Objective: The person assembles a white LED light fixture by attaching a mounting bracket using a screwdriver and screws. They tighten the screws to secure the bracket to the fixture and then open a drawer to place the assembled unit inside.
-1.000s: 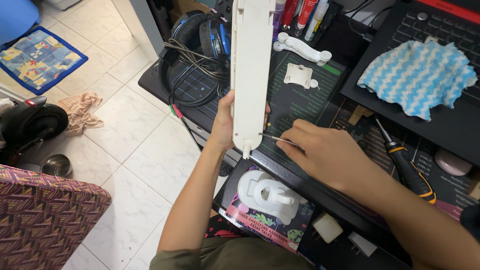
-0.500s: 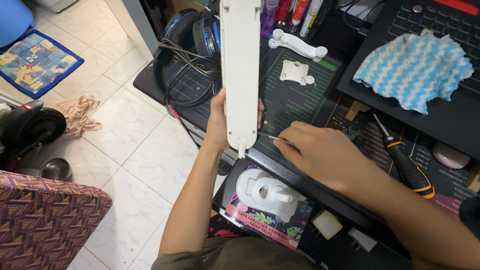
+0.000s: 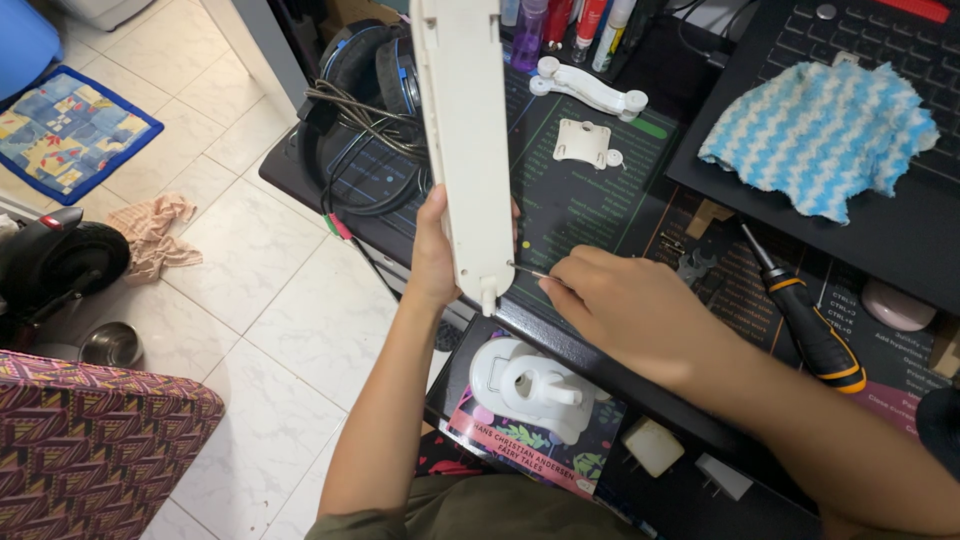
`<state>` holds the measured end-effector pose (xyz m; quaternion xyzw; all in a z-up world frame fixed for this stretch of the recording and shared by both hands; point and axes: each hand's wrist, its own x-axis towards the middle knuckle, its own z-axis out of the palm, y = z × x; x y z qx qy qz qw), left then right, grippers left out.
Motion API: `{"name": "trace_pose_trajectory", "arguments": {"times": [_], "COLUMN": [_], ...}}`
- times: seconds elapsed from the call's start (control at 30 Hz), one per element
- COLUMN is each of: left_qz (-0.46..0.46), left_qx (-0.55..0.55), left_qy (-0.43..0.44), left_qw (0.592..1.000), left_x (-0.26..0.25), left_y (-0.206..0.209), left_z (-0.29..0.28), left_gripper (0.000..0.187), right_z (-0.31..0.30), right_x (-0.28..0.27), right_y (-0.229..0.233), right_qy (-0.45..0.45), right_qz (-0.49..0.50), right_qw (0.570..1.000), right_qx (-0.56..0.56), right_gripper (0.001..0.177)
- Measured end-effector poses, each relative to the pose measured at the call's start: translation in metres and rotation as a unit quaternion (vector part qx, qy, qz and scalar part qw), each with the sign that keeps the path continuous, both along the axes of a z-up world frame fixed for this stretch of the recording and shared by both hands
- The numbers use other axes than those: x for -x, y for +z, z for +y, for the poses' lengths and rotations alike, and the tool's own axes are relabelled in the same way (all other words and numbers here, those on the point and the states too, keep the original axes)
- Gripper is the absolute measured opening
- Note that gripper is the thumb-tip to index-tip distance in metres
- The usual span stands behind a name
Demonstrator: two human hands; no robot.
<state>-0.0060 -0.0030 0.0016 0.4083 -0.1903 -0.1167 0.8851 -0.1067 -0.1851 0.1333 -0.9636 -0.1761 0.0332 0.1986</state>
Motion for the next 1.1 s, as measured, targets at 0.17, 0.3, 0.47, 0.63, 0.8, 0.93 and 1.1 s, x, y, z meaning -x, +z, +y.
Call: {"name": "trace_pose_trajectory", "arguments": {"times": [0.17,0.3,0.47,0.63,0.8,0.93,1.1], "left_qz": [-0.029,-0.046,-0.065,-0.071,-0.083,-0.088,-0.097], "left_qx": [0.001,-0.004,-0.062,-0.109,-0.123,-0.111,-0.093], "left_qy": [0.086,0.117,0.178,0.207,0.217,0.211,0.215], "left_qw": [0.996,0.992,0.980,0.970,0.965,0.967,0.967], "left_x": [0.003,0.004,0.005,0.005,0.007,0.007,0.008], "left_y": [0.001,-0.002,-0.011,-0.019,-0.020,-0.021,-0.024], "left_z": [-0.003,-0.004,-0.003,-0.002,-0.004,-0.005,-0.005], "left_gripper": [0.064,0.066,0.080,0.088,0.092,0.094,0.086], "right_z": [0.003,0.005,0.007,0.005,0.004,0.001,-0.012], "right_x": [-0.002,-0.004,-0.007,-0.012,-0.017,-0.027,-0.047], "right_y": [-0.005,-0.010,-0.016,-0.020,-0.024,-0.027,-0.039], "right_qy": [-0.040,-0.041,-0.050,-0.050,-0.049,-0.105,-0.102], "right_qz": [0.040,0.011,0.014,0.023,0.015,0.109,0.213], "right_qw": [0.998,0.999,0.999,0.998,0.998,0.986,0.963], "right_qx": [0.028,-0.010,-0.008,-0.015,-0.045,-0.067,-0.132], "right_gripper": [0.029,0.030,0.031,0.033,0.036,0.038,0.039]}}
